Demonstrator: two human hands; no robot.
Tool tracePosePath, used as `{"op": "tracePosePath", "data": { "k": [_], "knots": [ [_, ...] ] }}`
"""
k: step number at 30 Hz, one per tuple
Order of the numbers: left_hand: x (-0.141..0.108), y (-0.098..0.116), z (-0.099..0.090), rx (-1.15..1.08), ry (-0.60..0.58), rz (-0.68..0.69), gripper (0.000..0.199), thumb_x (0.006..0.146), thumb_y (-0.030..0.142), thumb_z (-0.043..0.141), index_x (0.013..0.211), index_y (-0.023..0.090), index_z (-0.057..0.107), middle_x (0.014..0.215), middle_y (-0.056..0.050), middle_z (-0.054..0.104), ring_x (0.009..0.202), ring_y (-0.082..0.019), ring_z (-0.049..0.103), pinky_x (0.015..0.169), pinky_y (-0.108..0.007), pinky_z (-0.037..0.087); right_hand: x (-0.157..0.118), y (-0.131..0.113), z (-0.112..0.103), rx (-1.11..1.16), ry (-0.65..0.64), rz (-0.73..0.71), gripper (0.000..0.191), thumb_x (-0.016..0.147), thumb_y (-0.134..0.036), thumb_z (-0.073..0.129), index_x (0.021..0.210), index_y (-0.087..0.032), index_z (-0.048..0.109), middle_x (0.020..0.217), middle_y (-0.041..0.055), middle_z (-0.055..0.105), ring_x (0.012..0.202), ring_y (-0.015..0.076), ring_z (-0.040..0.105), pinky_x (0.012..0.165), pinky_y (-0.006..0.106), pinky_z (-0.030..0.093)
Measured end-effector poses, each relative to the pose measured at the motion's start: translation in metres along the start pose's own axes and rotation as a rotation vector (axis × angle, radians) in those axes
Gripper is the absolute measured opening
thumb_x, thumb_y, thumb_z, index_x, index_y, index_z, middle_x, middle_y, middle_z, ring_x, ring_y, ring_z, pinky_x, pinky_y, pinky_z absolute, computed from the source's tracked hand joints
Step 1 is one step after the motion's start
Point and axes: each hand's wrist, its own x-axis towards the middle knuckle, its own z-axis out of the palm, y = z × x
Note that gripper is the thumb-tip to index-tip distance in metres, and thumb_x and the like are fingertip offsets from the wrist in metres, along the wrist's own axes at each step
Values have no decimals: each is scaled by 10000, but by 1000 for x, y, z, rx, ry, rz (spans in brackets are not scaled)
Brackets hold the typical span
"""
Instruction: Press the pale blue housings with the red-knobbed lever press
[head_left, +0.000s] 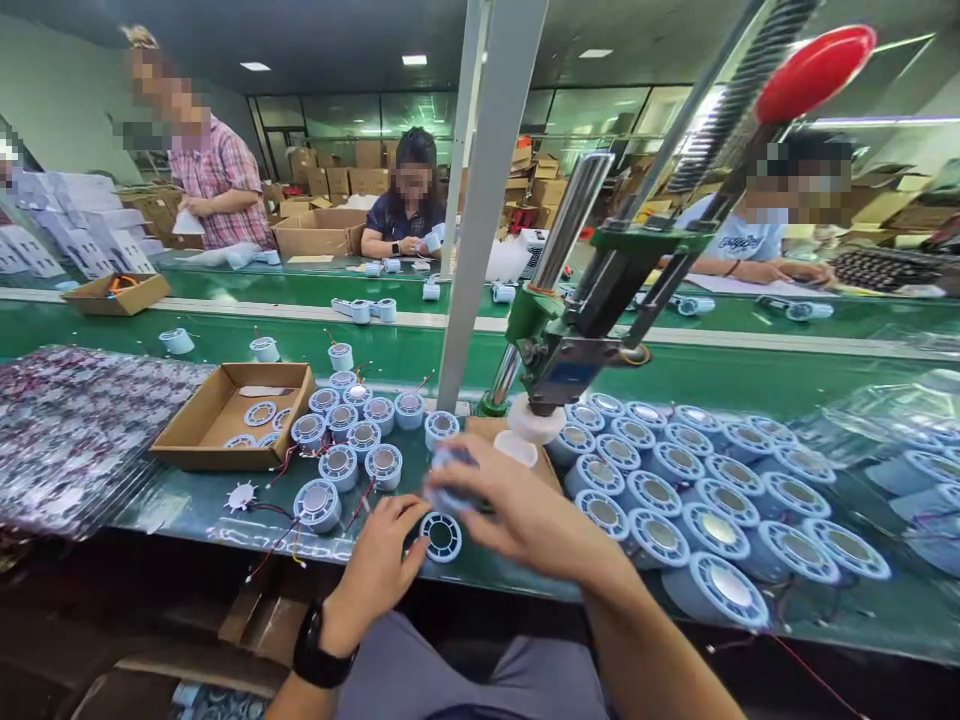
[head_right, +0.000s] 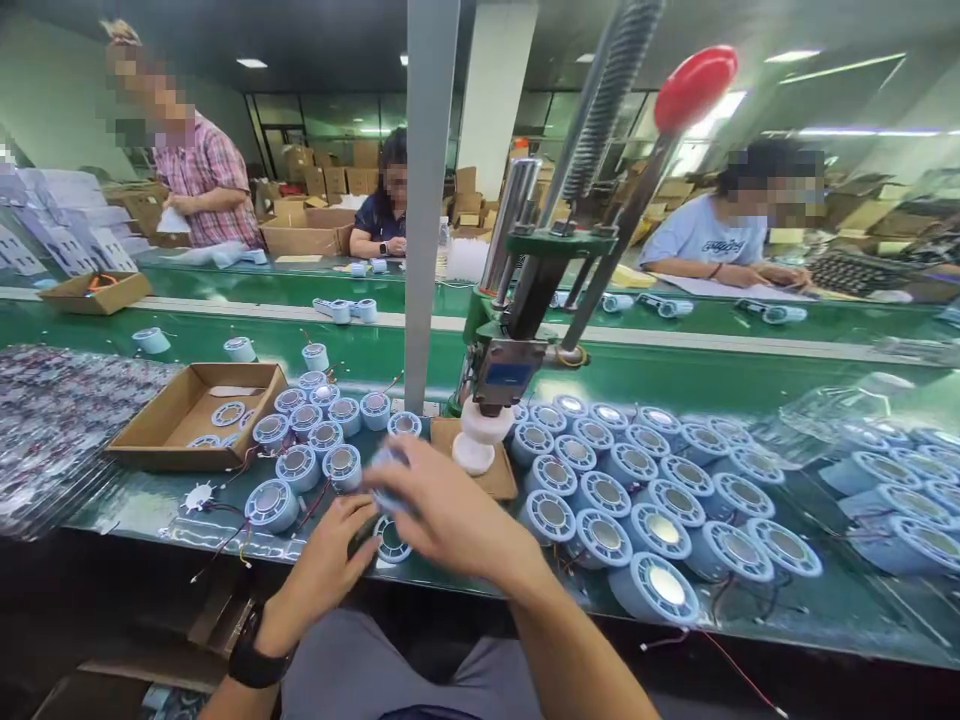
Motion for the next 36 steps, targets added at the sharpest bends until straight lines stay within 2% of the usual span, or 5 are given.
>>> {"op": "tracePosePath", "data": {
  "k": [5,9,17,26,36],
  "knots": [
    [2,11,0,14,-169,93,636,838,172,596,1447,277,446,1393,-98,555,1304,-276,455,1094,-499,397,-94,37,39,153,-135,154,473,630,-54,421,948,-245,715,1267,16,579,1170,156,583,1039,298,485],
    [9,20,8,119,-95,-67,894,757,351,726,1528,193,302,1381,-163,511,1290,-335,446,1068,-536,398,-111,49,62,211,83,199,424,612,-79,390,874,-212,696,1414,19,497,1384,207,412,1161,447,367],
    [12,12,-3,-2,-69,-5,569,813,194,627,1371,239,526,1314,-97,628,1209,-272,540,1063,-491,434,-104,46,122,198,701,448,422,812,-300,615,1213,-171,589,1258,125,576,1191,205,582,1013,353,517],
    [13,77,20,-31,102,-53,692,775,196,683,1421,249,441,1253,-97,645,1152,-286,613,997,-442,506,-88,42,151,233,703,425,559,802,-213,602,1351,-160,511,1250,115,638,1117,187,662,972,303,559],
    [5,75,40,-190,142,-211,668,803,170,605,1435,225,395,1303,-116,580,1231,-274,547,1045,-445,460,-90,44,150,164,626,366,563,807,-156,564,1368,-141,519,1241,129,639,1135,201,649,973,329,564]
  ]
}}
